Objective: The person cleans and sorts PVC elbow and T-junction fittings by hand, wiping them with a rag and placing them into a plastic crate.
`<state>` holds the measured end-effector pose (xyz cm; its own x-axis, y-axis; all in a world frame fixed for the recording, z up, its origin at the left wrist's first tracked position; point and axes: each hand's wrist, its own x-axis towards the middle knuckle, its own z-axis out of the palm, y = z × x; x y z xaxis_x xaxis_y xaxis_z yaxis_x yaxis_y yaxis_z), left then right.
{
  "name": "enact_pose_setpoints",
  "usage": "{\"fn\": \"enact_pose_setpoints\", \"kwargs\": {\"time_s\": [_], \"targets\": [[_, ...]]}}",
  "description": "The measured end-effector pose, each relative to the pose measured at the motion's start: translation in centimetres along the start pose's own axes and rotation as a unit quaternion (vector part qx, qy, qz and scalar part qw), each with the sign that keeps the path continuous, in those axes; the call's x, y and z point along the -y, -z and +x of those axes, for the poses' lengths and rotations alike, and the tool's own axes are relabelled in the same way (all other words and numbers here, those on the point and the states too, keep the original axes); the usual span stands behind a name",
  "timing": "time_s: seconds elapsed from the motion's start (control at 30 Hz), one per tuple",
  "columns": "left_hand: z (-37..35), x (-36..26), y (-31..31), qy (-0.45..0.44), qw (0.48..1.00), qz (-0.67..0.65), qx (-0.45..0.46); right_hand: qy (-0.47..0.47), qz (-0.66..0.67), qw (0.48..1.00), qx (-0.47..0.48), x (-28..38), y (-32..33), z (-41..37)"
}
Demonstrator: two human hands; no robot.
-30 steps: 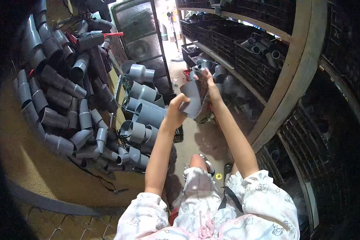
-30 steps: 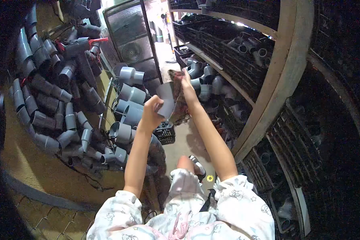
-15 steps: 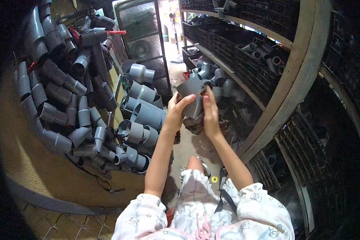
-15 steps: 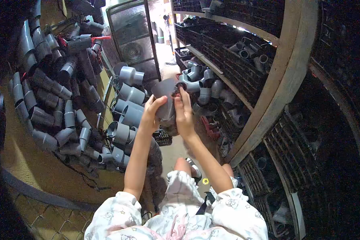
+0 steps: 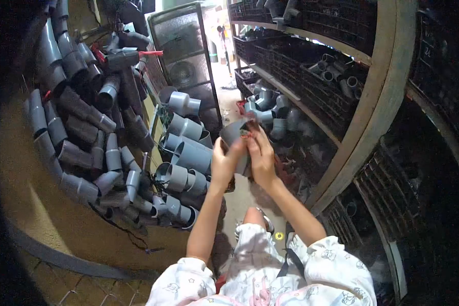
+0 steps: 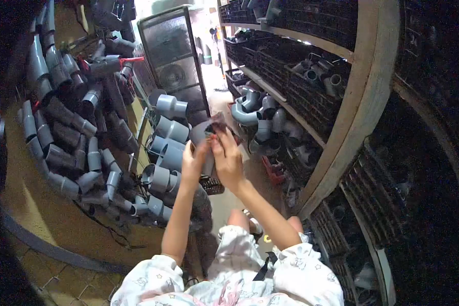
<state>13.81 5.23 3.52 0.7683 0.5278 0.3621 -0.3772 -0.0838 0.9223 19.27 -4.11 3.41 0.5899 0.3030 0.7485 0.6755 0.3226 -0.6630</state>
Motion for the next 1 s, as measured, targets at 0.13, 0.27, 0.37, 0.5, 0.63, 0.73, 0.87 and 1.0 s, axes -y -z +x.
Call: {"fn": "enact_pose_setpoints", "kwargs": {"time_s": [0.13, 0.27, 0.37, 0.5, 0.63, 0.73, 0.87, 1.0], "targets": [[-0.4, -0.2, -0.9, 0.029, 0.995, -0.094, 0.002, -0.081, 0.055, 0.995, 0.025, 0.4, 1.1, 1.9], [-1.3, -1.4, -0.8, 0.141, 0.926, -0.341, 0.077, -0.111, 0.121, 0.986, -0.040, -0.2, 1.1, 0.4], [0.0, 1.1, -0.1, 0.157, 0.939, -0.301, 0.044, -0.018, -0.026, 0.995, -0.098, -1.1, 0.3, -2.8], [-0.9, -1.1, -0.8, 0.086, 0.980, -0.176, 0.020, -0.056, -0.012, 0.997, -0.048, 0.8, 1.1, -2.2], [-2.4, -0.9, -1.9, -0.038, 0.999, -0.035, 0.005, -0.148, 0.177, 0.973, -0.004, 1.3, 1.8, 1.9], [-1.7, -0.3, -0.9, 0.108, 0.979, -0.146, 0.088, -0.366, 0.348, 0.863, -0.005, -0.3, 2.7, 3.1], [-1.3, 3.4, -0.7, 0.078, 0.991, -0.111, 0.018, -0.330, 0.271, 0.899, -0.095, -2.7, 1.9, 0.8], [-1.0, 1.5, -1.5, -0.091, 0.992, 0.052, -0.063, -0.137, 0.073, 0.980, -0.126, -2.2, 0.0, -1.4]]}}
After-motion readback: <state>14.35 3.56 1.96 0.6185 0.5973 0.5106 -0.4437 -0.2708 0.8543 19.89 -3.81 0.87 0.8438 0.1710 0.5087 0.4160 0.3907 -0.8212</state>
